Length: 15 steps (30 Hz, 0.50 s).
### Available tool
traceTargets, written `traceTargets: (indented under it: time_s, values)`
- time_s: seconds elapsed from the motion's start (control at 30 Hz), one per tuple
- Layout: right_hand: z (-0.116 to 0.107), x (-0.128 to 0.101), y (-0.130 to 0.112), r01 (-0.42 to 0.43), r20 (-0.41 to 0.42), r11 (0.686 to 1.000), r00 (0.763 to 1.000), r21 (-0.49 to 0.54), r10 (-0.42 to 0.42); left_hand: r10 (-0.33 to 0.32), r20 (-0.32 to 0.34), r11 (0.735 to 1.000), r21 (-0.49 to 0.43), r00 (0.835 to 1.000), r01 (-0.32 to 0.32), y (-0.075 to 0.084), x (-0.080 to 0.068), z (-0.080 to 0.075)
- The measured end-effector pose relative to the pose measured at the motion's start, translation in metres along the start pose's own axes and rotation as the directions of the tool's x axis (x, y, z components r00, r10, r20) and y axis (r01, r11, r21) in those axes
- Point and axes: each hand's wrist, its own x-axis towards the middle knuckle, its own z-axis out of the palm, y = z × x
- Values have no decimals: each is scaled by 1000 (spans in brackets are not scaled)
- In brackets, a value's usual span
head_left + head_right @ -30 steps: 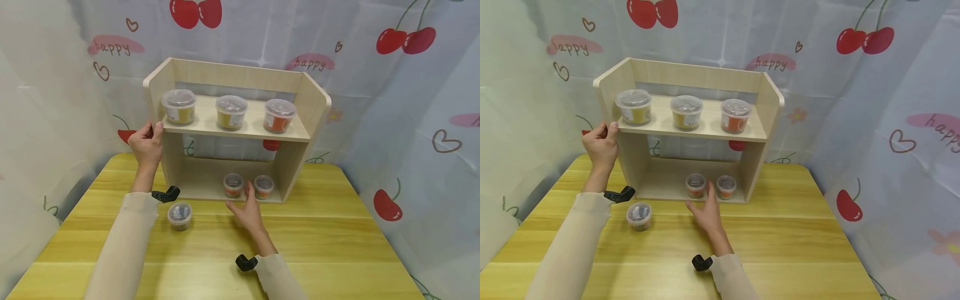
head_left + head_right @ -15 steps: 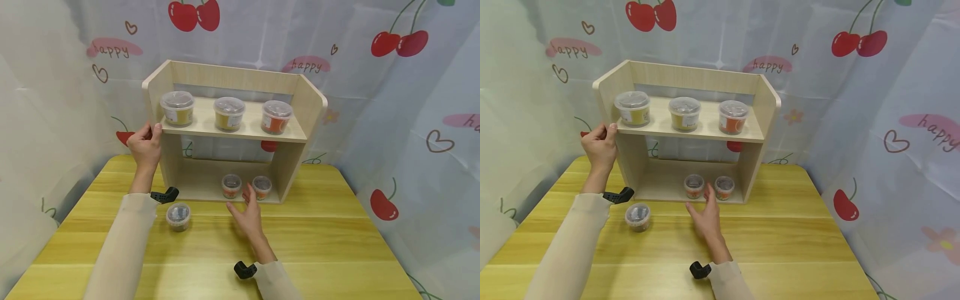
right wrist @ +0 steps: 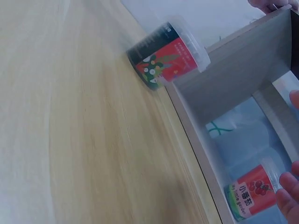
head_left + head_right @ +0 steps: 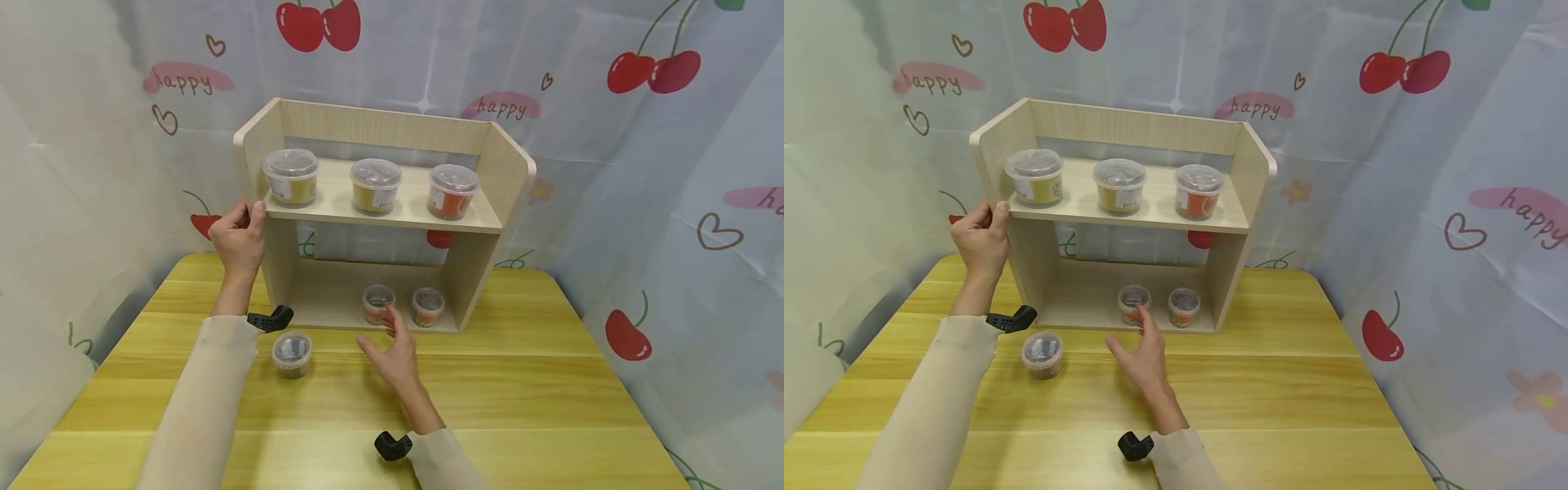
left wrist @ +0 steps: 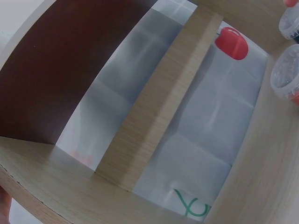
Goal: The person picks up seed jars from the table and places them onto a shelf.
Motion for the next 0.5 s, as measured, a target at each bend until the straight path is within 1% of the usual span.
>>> traceTargets:
  time_s: [0.17,0.3,0.5]
  values:
    - [5,-1,-3,10,54,999,998,44,-12,-1,0,1000,0,1000,1,-1,0,1]
    - [8,-2,-3,22,88,999,996,35,-25,-1,4,1000,5,1000,1,0,0,-1]
    - [13,-2,-4,24,118,999,993,36,-28,13,-3,1000,6,1000,-13,0,1,0]
